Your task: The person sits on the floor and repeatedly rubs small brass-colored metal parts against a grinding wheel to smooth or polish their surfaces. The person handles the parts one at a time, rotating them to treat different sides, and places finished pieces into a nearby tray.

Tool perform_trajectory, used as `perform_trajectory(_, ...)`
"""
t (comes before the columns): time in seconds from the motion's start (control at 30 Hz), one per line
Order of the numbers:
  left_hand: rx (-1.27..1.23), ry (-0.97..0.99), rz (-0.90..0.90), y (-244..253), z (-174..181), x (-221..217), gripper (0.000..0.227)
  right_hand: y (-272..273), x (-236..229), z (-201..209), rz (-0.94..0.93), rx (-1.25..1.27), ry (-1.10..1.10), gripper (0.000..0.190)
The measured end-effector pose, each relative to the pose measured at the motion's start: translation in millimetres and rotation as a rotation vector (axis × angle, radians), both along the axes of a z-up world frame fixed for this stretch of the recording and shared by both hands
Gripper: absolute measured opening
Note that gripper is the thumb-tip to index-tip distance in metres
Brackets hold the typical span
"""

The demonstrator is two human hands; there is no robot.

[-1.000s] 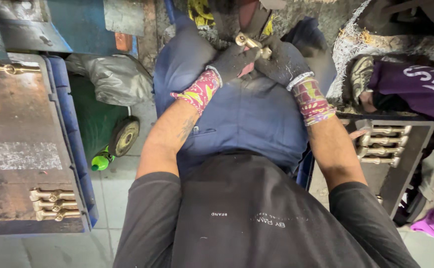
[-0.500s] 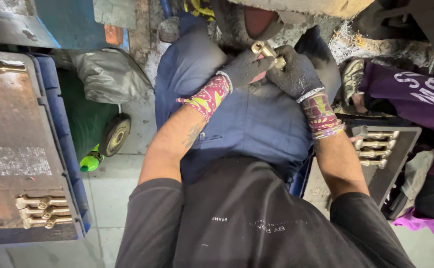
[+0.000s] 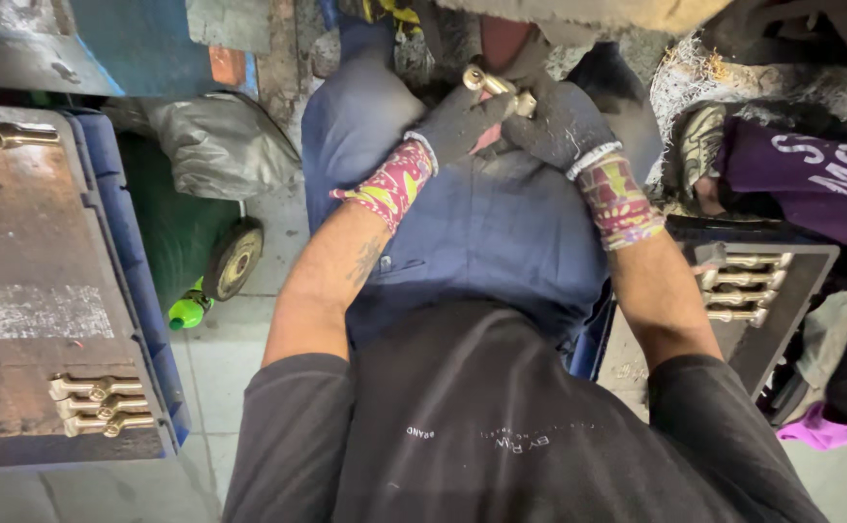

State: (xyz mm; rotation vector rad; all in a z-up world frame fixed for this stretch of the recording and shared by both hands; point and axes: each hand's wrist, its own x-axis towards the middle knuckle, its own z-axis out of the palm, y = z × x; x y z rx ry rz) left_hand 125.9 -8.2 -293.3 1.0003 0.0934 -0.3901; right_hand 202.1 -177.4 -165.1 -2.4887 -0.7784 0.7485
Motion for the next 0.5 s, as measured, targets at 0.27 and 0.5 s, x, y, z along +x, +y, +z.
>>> perform_trajectory(0.27, 0.336, -0.246, -0.033, 20.3, 6.3, -6.0, 0.025, 20.1, -24.2, 52.2, 0.074, 0.288, -0.134, 0.048)
perform_trajectory(0.5, 0.501, -0.693, 0.316, -4.9, 154.7, -100.6, 0.045, -9.3, -105.0, 189.7, 0.266, 0.358, -0.681, 0.060)
